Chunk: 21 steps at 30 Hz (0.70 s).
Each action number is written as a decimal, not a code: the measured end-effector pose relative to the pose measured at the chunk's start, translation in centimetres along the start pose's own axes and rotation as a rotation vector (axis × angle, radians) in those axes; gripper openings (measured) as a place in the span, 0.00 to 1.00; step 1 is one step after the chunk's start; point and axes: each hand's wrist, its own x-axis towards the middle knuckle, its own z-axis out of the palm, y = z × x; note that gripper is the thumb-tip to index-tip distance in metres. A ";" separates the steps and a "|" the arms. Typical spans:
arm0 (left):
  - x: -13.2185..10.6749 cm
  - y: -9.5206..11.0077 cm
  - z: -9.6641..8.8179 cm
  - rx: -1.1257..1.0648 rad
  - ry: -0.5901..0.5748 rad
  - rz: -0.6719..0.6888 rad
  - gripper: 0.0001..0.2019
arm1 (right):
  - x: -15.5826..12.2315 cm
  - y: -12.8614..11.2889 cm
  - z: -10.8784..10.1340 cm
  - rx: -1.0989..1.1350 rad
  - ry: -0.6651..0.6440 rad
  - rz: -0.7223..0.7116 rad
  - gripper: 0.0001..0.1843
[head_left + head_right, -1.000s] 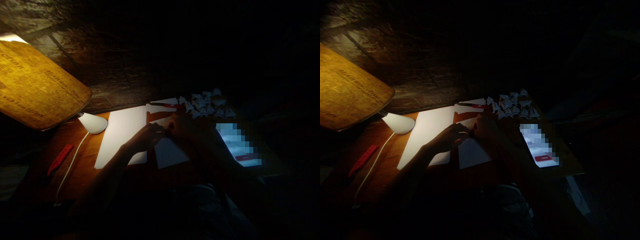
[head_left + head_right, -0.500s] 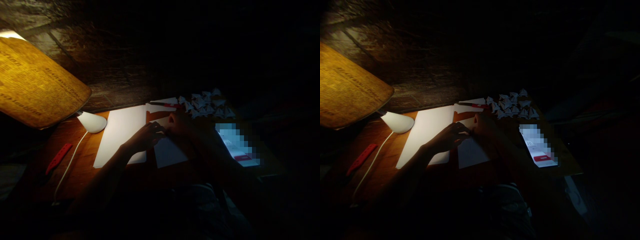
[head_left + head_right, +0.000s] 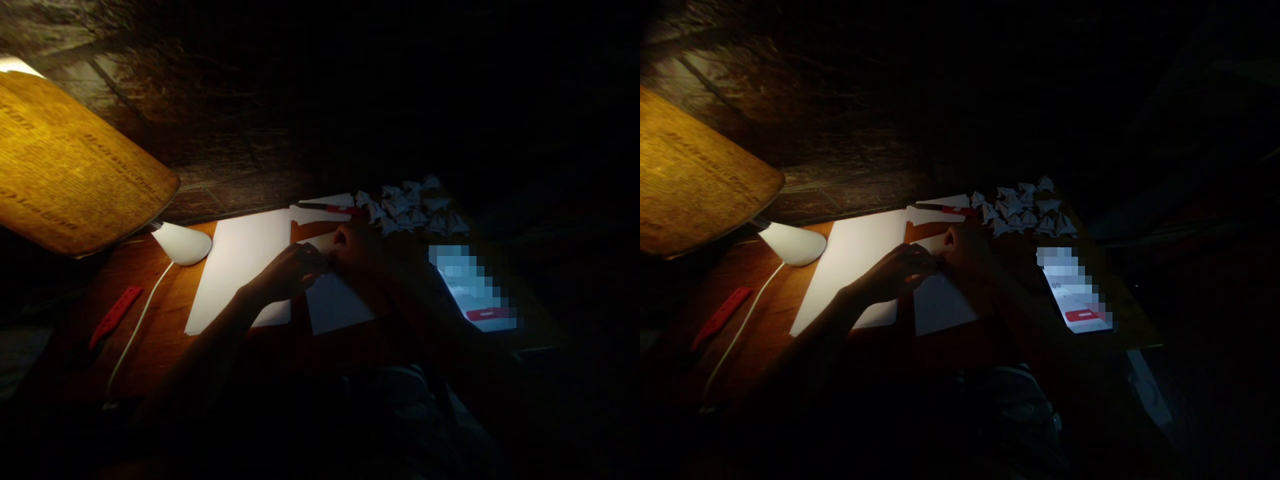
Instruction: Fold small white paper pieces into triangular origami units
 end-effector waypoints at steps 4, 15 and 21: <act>0.0 0.1 -0.1 0.021 -0.011 0.004 0.14 | 0.0 0.1 0.5 0.010 0.022 0.012 0.12; -0.3 -0.2 0.3 -0.013 -0.008 -0.002 0.17 | 0.0 0.5 -0.3 0.077 -0.038 -0.017 0.10; -0.3 0.0 0.2 -0.021 -0.002 0.017 0.17 | -0.4 0.0 -0.2 0.084 -0.017 -0.013 0.14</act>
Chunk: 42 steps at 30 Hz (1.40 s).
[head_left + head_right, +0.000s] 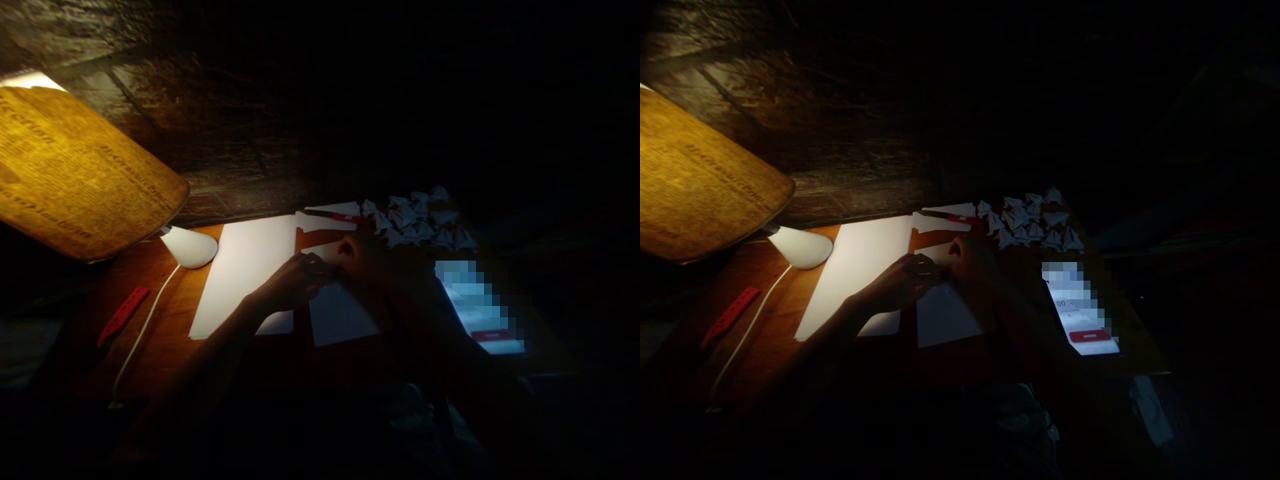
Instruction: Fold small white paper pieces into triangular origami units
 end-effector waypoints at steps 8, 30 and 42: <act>0.1 0.5 0.0 0.062 -0.006 -0.030 0.13 | -0.1 -0.4 0.0 -0.008 -0.029 0.052 0.15; 1.2 1.4 1.0 0.059 -0.051 0.026 0.15 | -0.5 1.1 0.0 0.106 0.072 -0.034 0.05; 0.9 1.4 1.4 0.190 -0.039 0.038 0.17 | -0.6 2.1 0.8 0.067 0.093 -0.094 0.04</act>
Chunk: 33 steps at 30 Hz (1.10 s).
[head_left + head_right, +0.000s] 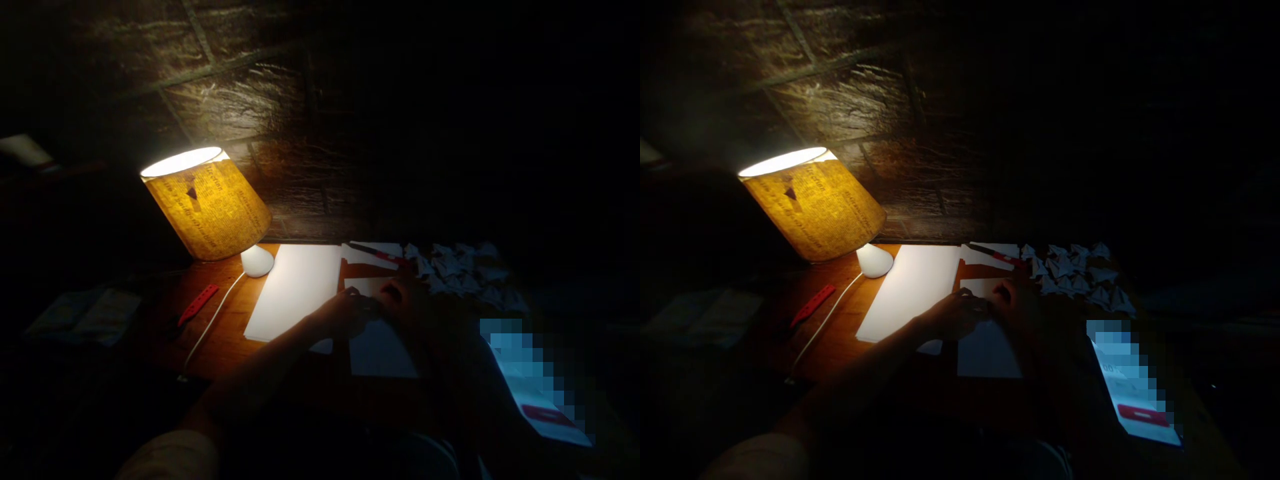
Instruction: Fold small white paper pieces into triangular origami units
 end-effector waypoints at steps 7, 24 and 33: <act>-0.4 -0.3 0.7 0.055 0.032 0.031 0.18 | -0.1 -0.1 -0.1 0.046 -0.007 0.006 0.05; -0.3 -0.8 0.7 -0.064 0.014 0.032 0.17 | -0.2 0.2 0.0 0.143 0.036 0.015 0.05; 0.3 0.5 -0.2 -0.015 -0.003 -0.025 0.12 | -0.2 -0.5 -0.2 0.179 0.049 0.005 0.07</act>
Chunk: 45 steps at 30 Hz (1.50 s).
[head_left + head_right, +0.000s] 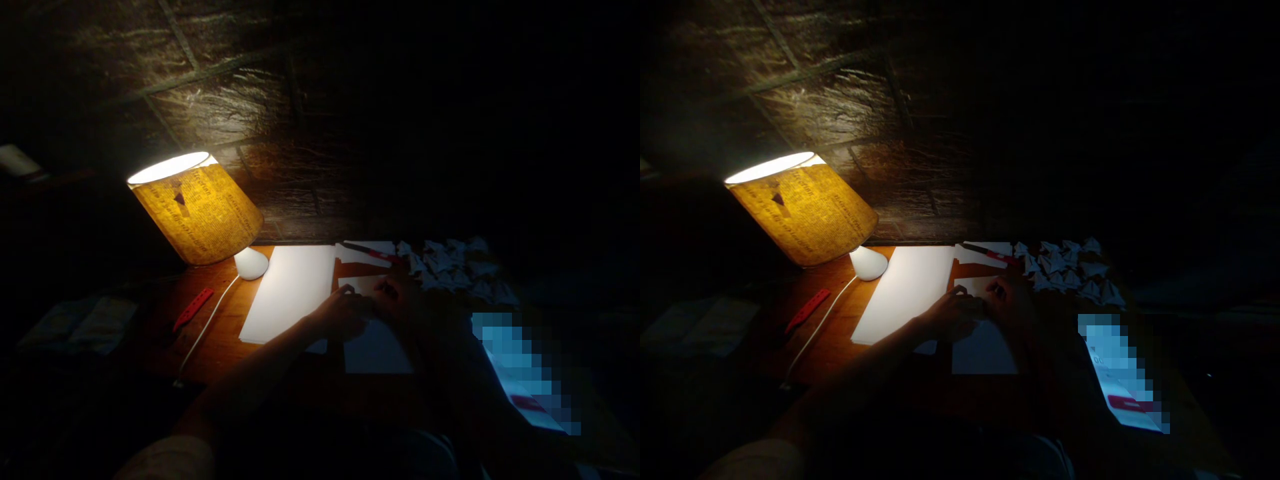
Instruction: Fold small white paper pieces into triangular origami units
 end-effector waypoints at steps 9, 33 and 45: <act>-0.8 -1.5 0.3 -0.326 0.120 -0.063 0.16 | 0.2 -0.7 -0.3 -0.049 -0.026 -0.035 0.05; -0.9 -4.0 2.4 -0.255 0.338 -0.309 0.08 | 0.2 -0.9 -0.2 -0.123 -0.150 -0.176 0.08; -1.0 -3.6 2.1 -0.551 0.554 -0.456 0.05 | -0.4 -1.7 0.0 0.100 -0.106 -0.070 0.06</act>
